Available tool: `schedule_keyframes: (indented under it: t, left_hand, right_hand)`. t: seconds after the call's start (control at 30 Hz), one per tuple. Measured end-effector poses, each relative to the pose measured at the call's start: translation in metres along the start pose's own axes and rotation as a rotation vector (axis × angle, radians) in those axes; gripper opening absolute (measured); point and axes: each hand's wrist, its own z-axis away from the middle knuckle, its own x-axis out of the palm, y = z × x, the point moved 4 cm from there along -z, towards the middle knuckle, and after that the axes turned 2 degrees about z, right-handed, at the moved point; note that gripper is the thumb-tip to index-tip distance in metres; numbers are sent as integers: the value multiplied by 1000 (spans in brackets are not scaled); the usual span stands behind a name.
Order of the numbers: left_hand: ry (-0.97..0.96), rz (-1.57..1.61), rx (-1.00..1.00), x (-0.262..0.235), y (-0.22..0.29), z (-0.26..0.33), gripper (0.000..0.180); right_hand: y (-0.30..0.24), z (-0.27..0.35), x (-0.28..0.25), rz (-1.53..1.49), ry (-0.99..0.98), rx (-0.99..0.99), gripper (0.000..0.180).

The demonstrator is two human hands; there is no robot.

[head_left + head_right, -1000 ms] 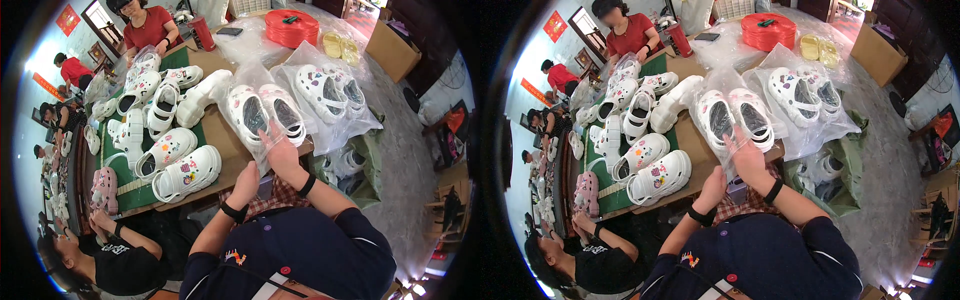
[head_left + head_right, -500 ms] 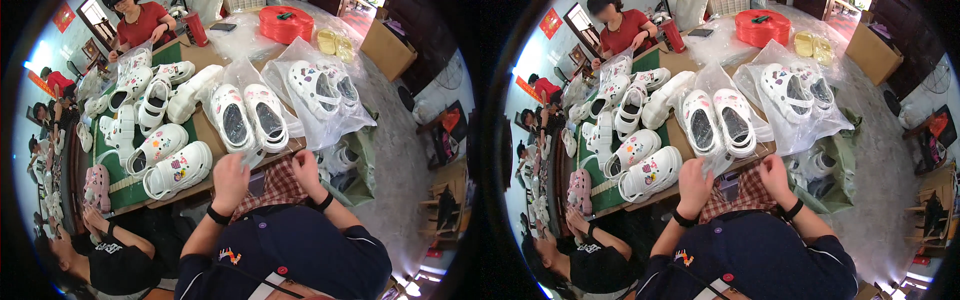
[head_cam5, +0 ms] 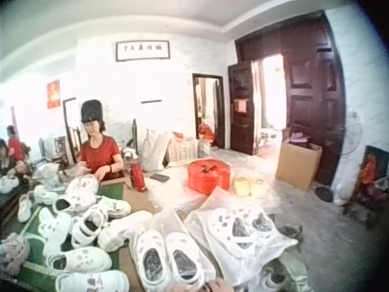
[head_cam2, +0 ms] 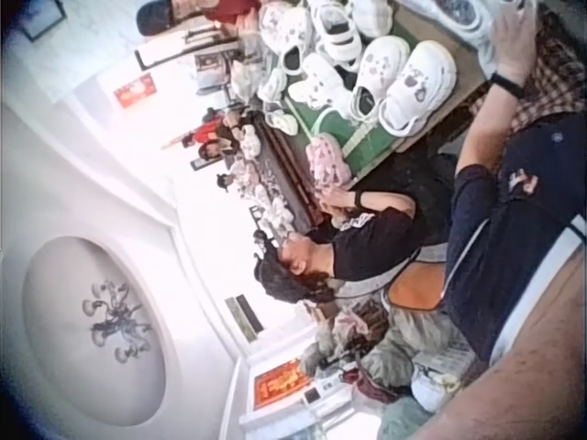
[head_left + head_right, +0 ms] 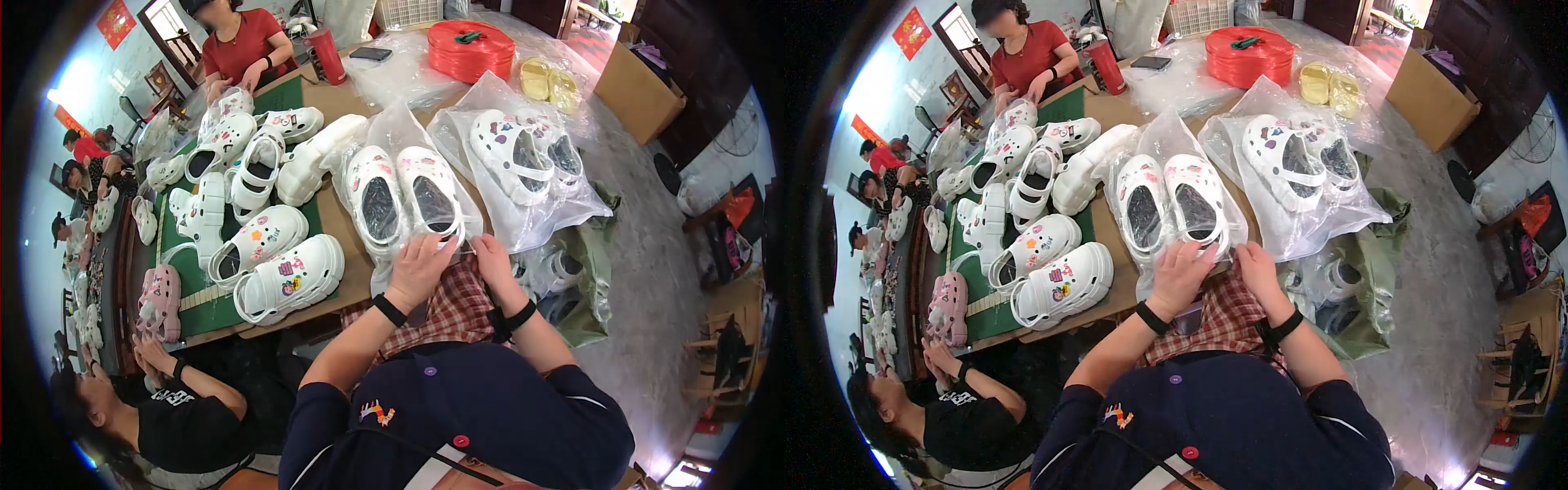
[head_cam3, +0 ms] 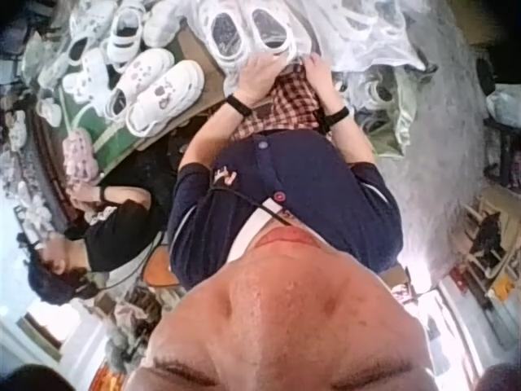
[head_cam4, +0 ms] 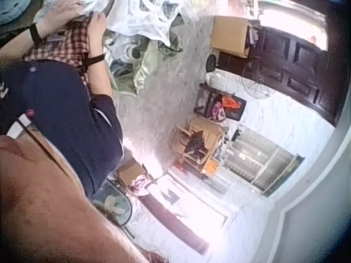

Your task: Packing clogs into plastic bags and placing them into a larger transport sack.

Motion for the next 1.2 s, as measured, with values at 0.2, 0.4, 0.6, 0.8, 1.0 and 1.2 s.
schedule_keyframes:
  t: [0.2, 0.4, 0.6, 0.8, 1.0, 1.2]
  left_hand:
    - [52, -54, -57, 9, -2, -8, 55]
    - [63, -7, -257, 19, -24, -28, 48]
    - [-155, -73, -177, 27, -11, -18, 50]
    - [-380, 358, -141, -28, 0, 40, 49]
    - [109, -4, -237, -92, -40, 54, 46]
    - [42, -35, -457, -65, -73, 81, 41]
  right_hand:
    - [-13, 28, -13, 207, -35, -156, 31]
    - [-19, 95, -6, 281, -435, -469, 25]
    - [36, 80, -40, 324, -52, -269, 29]
    - [10, 84, -24, 433, -331, -193, 30]
    - [-32, 98, 51, 377, -682, -356, 26]
    - [-65, 67, 116, 444, -345, -705, 41]
